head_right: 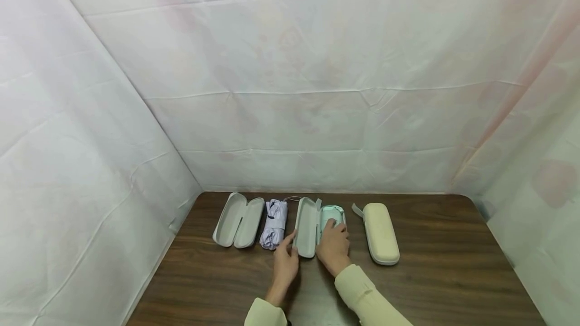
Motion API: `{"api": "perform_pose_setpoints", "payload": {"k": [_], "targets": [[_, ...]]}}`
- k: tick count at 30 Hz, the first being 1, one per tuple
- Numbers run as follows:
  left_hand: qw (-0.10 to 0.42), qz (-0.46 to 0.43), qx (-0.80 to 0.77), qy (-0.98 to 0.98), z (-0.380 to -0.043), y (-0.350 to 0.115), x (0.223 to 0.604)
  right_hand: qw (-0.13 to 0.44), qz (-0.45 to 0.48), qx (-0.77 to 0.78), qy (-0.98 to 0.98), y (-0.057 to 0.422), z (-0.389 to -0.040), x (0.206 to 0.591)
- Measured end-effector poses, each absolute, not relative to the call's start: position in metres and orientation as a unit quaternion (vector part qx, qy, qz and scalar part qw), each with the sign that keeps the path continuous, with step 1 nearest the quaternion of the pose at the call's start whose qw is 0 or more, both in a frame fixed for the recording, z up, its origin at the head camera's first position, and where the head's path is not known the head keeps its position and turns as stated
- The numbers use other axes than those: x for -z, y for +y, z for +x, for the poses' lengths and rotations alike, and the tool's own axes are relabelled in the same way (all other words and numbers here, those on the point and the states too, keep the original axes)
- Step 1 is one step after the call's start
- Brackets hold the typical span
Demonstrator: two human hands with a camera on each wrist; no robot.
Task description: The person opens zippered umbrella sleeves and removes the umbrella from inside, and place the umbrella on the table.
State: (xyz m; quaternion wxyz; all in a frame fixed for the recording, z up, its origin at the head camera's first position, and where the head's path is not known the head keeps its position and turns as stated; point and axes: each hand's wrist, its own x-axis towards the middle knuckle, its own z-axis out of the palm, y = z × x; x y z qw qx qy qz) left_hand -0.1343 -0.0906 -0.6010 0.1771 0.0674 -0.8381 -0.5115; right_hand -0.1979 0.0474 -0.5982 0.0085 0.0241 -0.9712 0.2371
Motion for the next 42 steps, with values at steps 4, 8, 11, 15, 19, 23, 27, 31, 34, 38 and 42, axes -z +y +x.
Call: {"api": "perform_pose_setpoints", "payload": {"k": [4, 8, 11, 15, 19, 23, 27, 31, 34, 38, 42], "targets": [[0.184, 0.068, 0.518, -0.833, -0.134, -0.090, 0.601, 0.001, 0.021, -0.286, -0.958, 0.056, -0.202, 0.599], [0.186, 0.071, 0.518, -0.832, -0.132, -0.091, 0.600, -0.016, 0.016, -0.343, -0.939, 0.067, -0.202, 0.593], [0.187, 0.073, 0.515, -0.833, -0.131, -0.092, 0.600, -0.038, 0.010, -0.370, -0.928, 0.076, -0.201, 0.588], [0.189, 0.072, 0.519, -0.830, -0.130, -0.093, 0.601, -0.051, 0.013, -0.408, -0.912, 0.087, -0.202, 0.586], [0.187, 0.073, 0.525, -0.827, -0.129, -0.096, 0.604, -0.047, 0.020, -0.445, -0.894, 0.097, -0.202, 0.589], [0.181, 0.082, 0.532, -0.823, -0.130, -0.098, 0.608, -0.025, 0.020, -0.461, -0.887, 0.103, -0.197, 0.590], [0.193, 0.075, 0.530, -0.823, -0.129, -0.098, 0.610, 0.008, 0.023, -0.457, -0.889, 0.106, -0.194, 0.589], [0.212, 0.066, 0.509, -0.832, -0.128, -0.098, 0.609, 0.046, 0.018, -0.437, -0.898, 0.109, -0.194, 0.588], [0.203, 0.080, 0.513, -0.830, -0.128, -0.099, 0.607, 0.078, 0.014, -0.419, -0.905, 0.113, -0.195, 0.586], [0.196, 0.101, 0.520, -0.825, -0.128, -0.101, 0.602, 0.104, 0.016, -0.400, -0.911, 0.119, -0.197, 0.586], [0.211, 0.108, 0.506, -0.829, -0.128, -0.103, 0.600, 0.113, 0.015, -0.387, -0.915, 0.123, -0.199, 0.588]]}}
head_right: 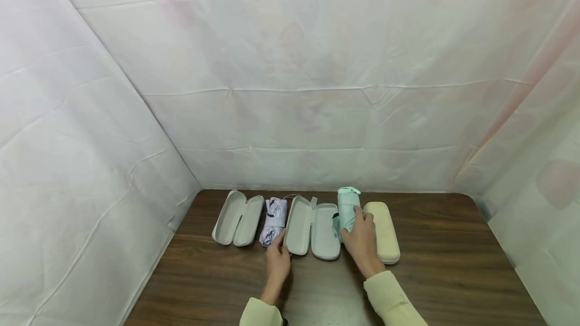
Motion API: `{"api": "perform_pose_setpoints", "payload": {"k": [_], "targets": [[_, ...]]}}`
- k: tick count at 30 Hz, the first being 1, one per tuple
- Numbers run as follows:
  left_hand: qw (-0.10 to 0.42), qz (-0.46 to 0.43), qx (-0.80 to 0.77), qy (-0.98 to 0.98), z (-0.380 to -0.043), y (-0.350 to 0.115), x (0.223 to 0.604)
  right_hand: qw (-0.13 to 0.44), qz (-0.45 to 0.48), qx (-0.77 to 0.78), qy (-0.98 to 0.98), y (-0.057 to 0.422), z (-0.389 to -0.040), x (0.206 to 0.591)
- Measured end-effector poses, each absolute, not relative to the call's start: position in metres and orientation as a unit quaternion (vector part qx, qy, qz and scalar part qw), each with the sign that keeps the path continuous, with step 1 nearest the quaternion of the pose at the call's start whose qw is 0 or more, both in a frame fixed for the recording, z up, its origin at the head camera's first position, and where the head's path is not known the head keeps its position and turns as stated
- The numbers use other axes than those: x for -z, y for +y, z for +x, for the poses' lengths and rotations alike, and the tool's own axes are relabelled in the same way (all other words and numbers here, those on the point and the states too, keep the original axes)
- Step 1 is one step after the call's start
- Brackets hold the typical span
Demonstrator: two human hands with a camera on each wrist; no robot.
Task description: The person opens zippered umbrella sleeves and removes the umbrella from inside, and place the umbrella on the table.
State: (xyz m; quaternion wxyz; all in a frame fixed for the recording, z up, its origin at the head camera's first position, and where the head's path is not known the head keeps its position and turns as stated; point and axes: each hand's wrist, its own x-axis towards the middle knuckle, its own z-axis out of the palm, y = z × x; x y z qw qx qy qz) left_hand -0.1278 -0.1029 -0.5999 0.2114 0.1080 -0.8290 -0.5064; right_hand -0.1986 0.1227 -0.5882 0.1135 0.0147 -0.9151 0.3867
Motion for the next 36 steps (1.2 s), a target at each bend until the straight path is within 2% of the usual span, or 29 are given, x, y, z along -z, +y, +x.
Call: {"api": "perform_pose_setpoints", "payload": {"k": [10, 22, 36], "targets": [[0.239, 0.125, 0.500, -0.823, -0.128, -0.105, 0.601, 0.114, 0.013, -0.367, -0.923, 0.119, -0.196, 0.596], [0.211, 0.127, 0.517, -0.820, -0.129, -0.102, 0.599, 0.118, 0.020, -0.295, -0.948, 0.112, -0.190, 0.606], [0.215, 0.128, 0.521, -0.816, -0.133, -0.100, 0.604, 0.096, 0.024, -0.215, -0.972, 0.104, -0.189, 0.603]]}}
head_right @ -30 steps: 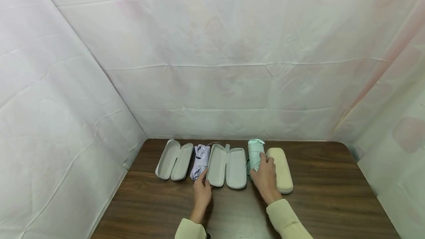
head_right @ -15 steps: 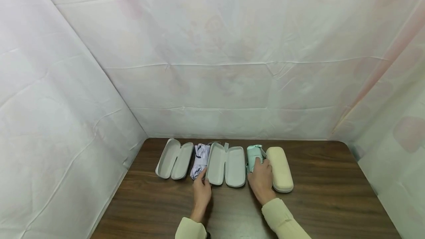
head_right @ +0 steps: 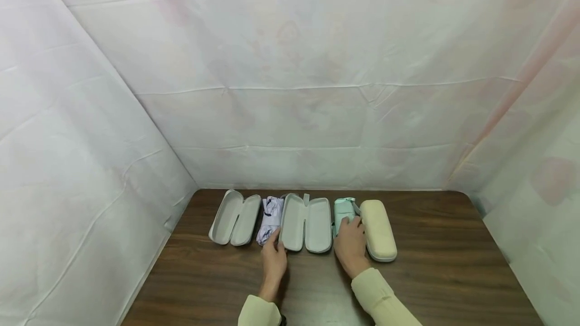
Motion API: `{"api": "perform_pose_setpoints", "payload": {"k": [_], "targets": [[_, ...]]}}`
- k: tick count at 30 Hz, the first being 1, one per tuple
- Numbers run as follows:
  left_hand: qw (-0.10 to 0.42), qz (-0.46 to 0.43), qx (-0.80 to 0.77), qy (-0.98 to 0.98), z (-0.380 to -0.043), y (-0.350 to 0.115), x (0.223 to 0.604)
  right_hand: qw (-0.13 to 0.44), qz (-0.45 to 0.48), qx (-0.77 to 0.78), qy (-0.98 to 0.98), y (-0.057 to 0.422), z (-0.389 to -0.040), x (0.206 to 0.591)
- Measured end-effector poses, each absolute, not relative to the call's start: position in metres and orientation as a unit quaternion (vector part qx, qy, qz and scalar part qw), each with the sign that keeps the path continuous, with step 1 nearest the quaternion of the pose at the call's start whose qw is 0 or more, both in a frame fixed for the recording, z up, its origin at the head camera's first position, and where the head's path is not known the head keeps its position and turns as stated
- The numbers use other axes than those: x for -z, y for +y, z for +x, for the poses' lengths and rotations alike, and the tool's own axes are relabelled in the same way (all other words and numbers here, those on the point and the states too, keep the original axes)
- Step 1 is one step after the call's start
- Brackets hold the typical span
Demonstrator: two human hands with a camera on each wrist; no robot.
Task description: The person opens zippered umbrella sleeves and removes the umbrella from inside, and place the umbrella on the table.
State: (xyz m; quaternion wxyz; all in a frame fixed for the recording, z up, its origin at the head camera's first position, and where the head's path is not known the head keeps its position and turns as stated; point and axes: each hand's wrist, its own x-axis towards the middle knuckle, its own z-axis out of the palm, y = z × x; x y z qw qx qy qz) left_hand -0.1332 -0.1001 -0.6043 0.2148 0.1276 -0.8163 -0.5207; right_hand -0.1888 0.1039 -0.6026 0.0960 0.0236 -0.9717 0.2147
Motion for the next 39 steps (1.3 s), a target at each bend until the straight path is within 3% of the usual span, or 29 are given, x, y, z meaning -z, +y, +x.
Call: {"api": "perform_pose_setpoints", "payload": {"k": [5, 13, 19, 28, 39], "targets": [[0.229, 0.128, 0.504, -0.823, -0.133, -0.102, 0.607, 0.130, 0.038, -0.193, -0.972, 0.099, -0.183, 0.604], [0.248, 0.125, 0.476, -0.834, -0.133, -0.102, 0.610, 0.100, 0.049, -0.226, -0.968, 0.105, -0.177, 0.607], [0.266, 0.109, 0.459, -0.840, -0.130, -0.099, 0.608, 0.139, 0.076, -0.246, -0.956, 0.117, -0.170, 0.605], [0.353, 0.050, 0.376, -0.856, -0.127, -0.077, 0.603, 0.170, 0.060, -0.267, -0.947, 0.143, -0.169, 0.592], [0.309, -0.114, 0.360, -0.873, -0.119, -0.023, 0.602, 0.205, 0.043, -0.278, -0.937, 0.174, -0.171, 0.585]]}}
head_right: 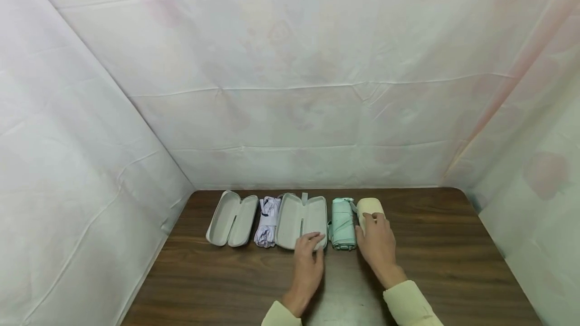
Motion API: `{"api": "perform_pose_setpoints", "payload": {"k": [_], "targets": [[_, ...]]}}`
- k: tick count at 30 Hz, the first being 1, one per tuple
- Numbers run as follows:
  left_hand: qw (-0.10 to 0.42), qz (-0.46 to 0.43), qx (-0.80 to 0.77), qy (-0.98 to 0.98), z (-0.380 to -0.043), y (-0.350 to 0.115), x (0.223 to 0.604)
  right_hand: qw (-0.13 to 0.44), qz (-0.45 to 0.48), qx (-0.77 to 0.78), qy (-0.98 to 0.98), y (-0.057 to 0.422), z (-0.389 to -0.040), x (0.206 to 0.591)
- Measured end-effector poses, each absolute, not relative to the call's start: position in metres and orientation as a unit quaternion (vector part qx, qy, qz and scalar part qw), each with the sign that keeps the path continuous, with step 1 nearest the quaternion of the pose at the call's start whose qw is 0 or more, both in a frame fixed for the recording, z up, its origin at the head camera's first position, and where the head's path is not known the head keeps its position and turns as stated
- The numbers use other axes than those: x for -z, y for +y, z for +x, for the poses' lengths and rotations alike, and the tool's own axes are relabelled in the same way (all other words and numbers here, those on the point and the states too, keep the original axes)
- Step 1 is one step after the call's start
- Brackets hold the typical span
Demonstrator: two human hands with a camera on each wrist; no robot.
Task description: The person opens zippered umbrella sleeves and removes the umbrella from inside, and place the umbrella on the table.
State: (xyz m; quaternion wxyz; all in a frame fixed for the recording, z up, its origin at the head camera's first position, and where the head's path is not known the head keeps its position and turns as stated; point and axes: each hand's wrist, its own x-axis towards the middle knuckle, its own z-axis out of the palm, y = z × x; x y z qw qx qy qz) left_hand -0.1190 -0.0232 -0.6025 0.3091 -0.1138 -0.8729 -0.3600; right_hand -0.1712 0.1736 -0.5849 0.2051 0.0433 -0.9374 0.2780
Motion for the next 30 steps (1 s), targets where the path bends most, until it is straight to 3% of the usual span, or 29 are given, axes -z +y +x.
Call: {"api": "perform_pose_setpoints", "payload": {"k": [8, 21, 30], "targets": [[0.259, -0.231, 0.284, -0.894, -0.122, 0.014, 0.596, 0.206, 0.032, -0.269, -0.940, 0.189, -0.173, 0.583], [0.211, -0.310, 0.106, -0.921, -0.120, 0.047, 0.601, 0.189, 0.022, -0.272, -0.943, 0.205, -0.173, 0.582], [0.105, -0.340, -0.012, -0.934, -0.118, 0.065, 0.598, 0.160, 0.017, -0.279, -0.947, 0.214, -0.172, 0.584]]}}
